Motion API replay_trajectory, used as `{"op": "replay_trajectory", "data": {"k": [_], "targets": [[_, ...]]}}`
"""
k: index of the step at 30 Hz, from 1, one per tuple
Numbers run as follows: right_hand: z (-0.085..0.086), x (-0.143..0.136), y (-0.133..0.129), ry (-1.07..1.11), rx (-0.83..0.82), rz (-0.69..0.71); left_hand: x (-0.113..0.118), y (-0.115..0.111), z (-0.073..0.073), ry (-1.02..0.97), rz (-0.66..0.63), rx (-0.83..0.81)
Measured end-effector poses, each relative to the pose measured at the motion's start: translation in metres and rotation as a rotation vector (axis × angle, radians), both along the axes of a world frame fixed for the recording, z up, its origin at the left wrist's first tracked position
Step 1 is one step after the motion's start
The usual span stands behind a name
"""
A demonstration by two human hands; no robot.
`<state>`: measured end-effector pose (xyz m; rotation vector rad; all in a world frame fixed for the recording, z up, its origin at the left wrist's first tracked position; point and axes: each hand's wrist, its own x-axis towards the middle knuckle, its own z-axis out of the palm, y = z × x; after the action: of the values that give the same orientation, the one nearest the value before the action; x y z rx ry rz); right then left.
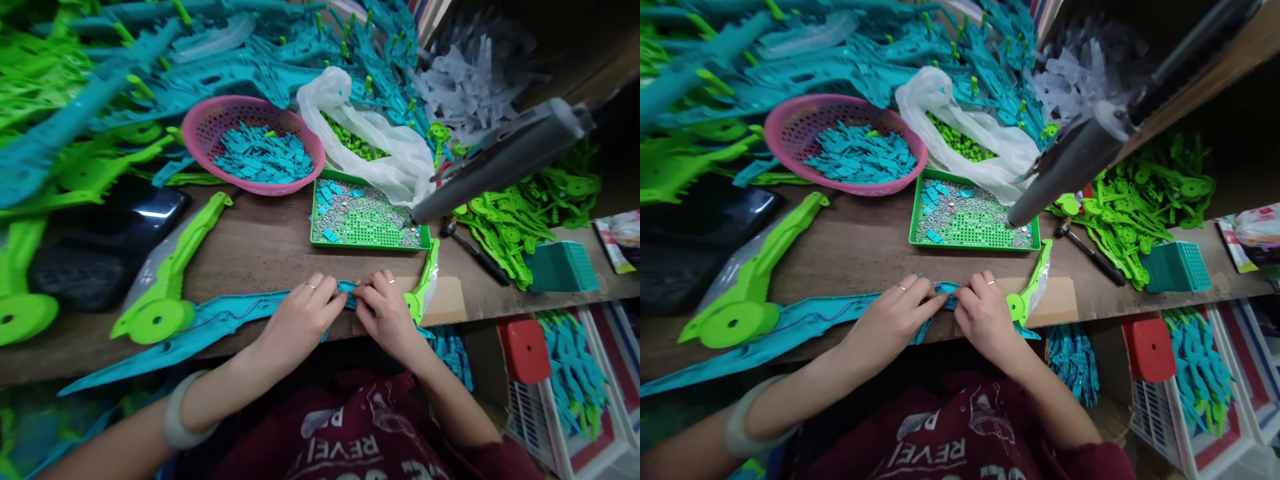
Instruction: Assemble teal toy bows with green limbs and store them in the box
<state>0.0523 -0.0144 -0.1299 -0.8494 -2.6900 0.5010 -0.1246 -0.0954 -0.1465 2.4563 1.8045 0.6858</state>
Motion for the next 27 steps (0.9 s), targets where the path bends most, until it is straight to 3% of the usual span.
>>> {"op": "replay_trajectory", "data": {"k": [8, 15, 20, 24, 27], "targets": [[-0.006, 0.001, -0.005, 0.097, 0.006, -0.021, 0.001, 0.000, 0.000, 0.008, -0.006, -0.012], [-0.002, -0.005, -0.004, 0.027, -0.106, -0.072, 0.000, 0.003, 0.001, 0.049, -0.022, -0.063], [0.007, 0.003, 0.003, 0.027, -0.185, -0.036, -0.003, 0.004, 0.008, 0.051, -0.029, -0.144], [0.013, 0.020, 0.006, 0.165, -0.066, -0.104, -0.004, 0.003, 0.008, 0.043, -0.019, -0.146], [0.012, 0.029, 0.006, 0.055, -0.007, -0.063, -0.003, 0.000, 0.007, 0.069, -0.009, -0.085]]}}
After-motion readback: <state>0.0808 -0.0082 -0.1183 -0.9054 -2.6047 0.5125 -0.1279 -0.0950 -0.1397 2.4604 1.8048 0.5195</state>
